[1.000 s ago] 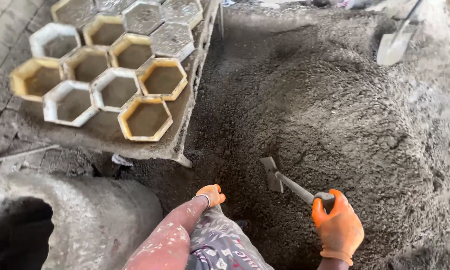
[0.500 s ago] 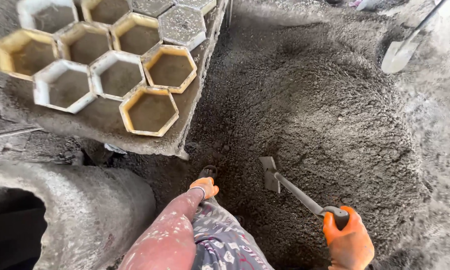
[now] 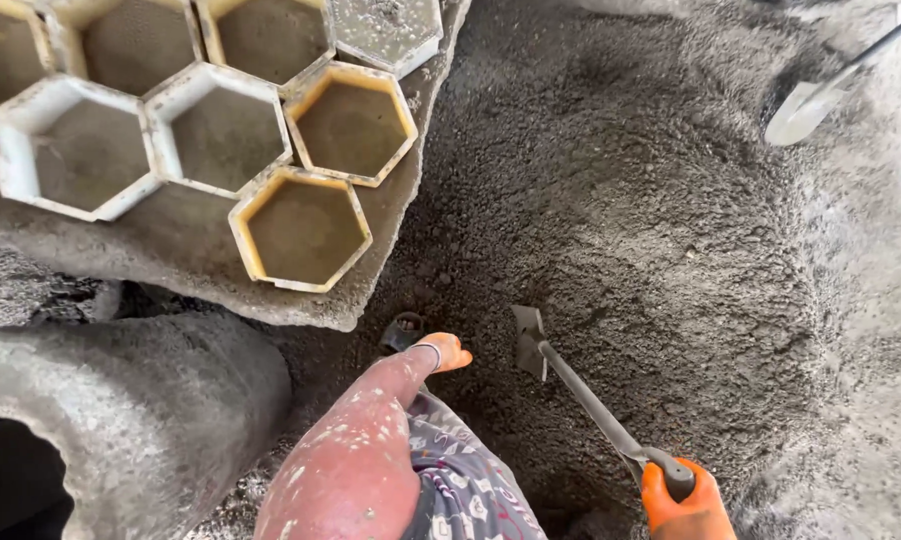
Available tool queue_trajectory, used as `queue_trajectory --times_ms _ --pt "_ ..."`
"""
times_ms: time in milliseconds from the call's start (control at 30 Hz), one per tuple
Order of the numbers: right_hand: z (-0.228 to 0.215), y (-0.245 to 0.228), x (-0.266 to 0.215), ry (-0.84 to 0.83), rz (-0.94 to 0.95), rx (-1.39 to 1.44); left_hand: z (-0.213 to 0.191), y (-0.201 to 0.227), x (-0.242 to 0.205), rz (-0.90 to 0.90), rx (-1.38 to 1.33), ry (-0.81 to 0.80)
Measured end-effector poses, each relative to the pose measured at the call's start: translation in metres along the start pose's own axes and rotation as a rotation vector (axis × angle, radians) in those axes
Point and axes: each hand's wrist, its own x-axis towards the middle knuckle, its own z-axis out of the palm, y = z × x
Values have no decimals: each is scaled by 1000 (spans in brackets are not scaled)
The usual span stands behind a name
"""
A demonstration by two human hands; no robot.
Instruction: Filling hexagonal paving stone molds with a wet concrete mixture using a shovel and trowel.
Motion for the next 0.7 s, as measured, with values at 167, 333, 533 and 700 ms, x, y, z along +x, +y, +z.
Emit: queue_trajectory --times_ms 167,333,533,700 --pt "3 -86 -28 -21 200 -84 3 33 13 0 -95 -201" --pt "23 -150 -61 144 118 -153 68 80 52 -190 -493 -417" --pt "24 -178 -85 171 50 -212 122 157 76 -327 -932 -454" --pt "-31 -123 -127 157 -32 -209 144 237 61 -501 -1673 -349"
